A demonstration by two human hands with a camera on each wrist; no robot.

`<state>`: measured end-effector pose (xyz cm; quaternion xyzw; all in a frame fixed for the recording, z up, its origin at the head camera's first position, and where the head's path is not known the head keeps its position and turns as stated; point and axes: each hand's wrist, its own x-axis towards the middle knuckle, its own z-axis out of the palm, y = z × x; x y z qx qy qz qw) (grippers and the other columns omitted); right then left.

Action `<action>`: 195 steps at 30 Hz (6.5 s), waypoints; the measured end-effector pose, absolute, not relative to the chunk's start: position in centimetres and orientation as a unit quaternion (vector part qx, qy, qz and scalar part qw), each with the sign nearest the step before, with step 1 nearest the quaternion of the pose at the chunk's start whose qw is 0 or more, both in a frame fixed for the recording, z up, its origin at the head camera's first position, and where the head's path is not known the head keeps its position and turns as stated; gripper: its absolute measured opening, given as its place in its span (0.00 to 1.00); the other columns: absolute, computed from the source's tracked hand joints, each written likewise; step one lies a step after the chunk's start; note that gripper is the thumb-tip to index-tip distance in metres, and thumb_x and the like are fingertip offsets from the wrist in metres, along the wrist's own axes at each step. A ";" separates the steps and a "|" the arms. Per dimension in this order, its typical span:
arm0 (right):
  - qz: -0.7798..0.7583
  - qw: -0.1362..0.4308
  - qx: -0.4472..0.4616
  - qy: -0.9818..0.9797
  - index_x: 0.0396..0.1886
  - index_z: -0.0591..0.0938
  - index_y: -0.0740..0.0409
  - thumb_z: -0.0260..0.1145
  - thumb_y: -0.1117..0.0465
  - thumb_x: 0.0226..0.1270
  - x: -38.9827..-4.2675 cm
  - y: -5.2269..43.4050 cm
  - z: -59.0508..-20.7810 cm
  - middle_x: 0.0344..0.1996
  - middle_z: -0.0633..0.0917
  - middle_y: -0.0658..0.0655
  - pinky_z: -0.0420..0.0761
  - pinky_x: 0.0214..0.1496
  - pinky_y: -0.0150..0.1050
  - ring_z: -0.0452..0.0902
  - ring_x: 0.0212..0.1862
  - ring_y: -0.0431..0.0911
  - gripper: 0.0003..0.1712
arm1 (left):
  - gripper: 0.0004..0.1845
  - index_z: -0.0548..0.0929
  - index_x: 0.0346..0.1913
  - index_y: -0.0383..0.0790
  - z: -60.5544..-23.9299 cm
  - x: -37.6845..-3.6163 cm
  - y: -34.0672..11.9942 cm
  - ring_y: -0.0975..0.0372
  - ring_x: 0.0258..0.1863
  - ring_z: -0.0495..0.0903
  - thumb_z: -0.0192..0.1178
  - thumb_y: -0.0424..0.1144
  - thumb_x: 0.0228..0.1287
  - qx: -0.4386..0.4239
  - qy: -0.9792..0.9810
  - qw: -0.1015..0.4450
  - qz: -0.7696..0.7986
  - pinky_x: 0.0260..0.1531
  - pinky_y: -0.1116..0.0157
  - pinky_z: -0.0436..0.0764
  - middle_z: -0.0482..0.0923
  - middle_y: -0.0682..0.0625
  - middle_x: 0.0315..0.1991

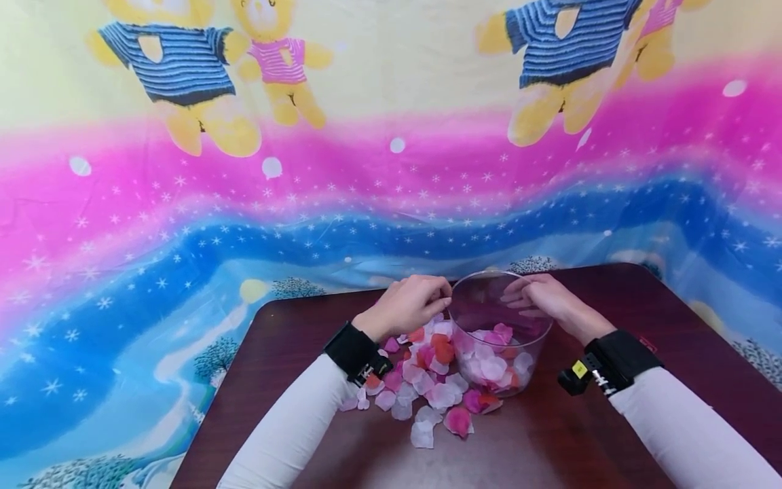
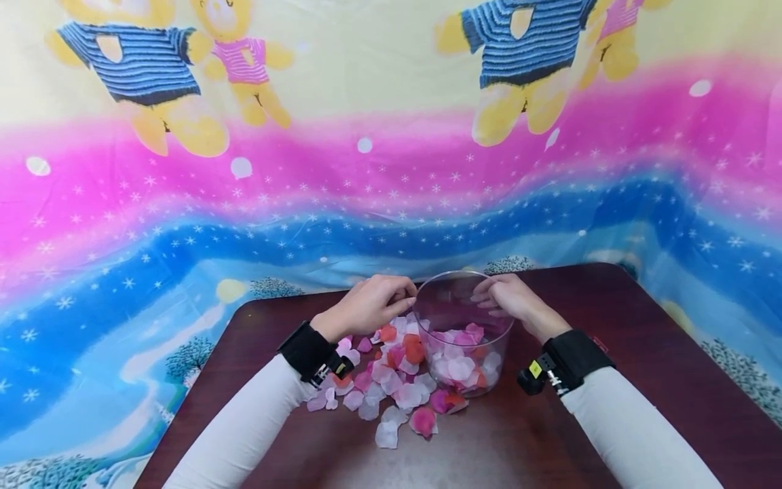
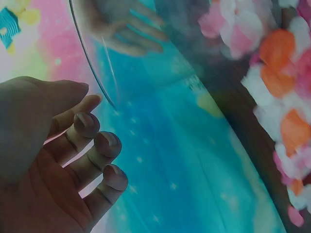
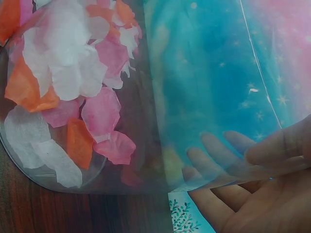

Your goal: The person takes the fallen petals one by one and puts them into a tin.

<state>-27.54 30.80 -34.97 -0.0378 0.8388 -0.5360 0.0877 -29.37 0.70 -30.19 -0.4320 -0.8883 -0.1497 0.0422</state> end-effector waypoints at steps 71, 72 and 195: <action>-0.541 0.100 -0.025 0.835 0.66 0.74 0.70 0.41 0.67 0.72 -27.8 30.8 -35.0 0.63 0.79 0.70 0.77 0.64 0.55 0.76 0.65 0.64 0.28 | 0.07 0.84 0.47 0.49 -27.1 -28.6 2.4 0.68 0.28 0.74 0.57 0.44 0.78 -0.476 -0.869 0.019 -0.135 0.26 0.70 0.68 0.75 0.58 0.28; -0.541 0.099 -0.024 0.835 0.66 0.74 0.70 0.41 0.67 0.72 -27.9 30.7 -35.0 0.63 0.80 0.70 0.78 0.63 0.55 0.76 0.65 0.64 0.28 | 0.07 0.84 0.47 0.49 -27.2 -28.6 2.3 0.68 0.27 0.73 0.57 0.44 0.78 -0.476 -0.869 0.019 -0.136 0.25 0.70 0.67 0.74 0.58 0.28; -0.551 0.088 -0.039 0.829 0.66 0.73 0.73 0.41 0.67 0.74 -27.6 30.5 -35.2 0.64 0.78 0.72 0.75 0.64 0.59 0.76 0.64 0.66 0.27 | 0.03 0.88 0.39 0.45 -40.7 -30.9 -3.7 0.68 0.23 0.73 0.66 0.39 0.69 -0.356 -0.912 -0.044 -0.199 0.22 0.69 0.70 0.75 0.58 0.22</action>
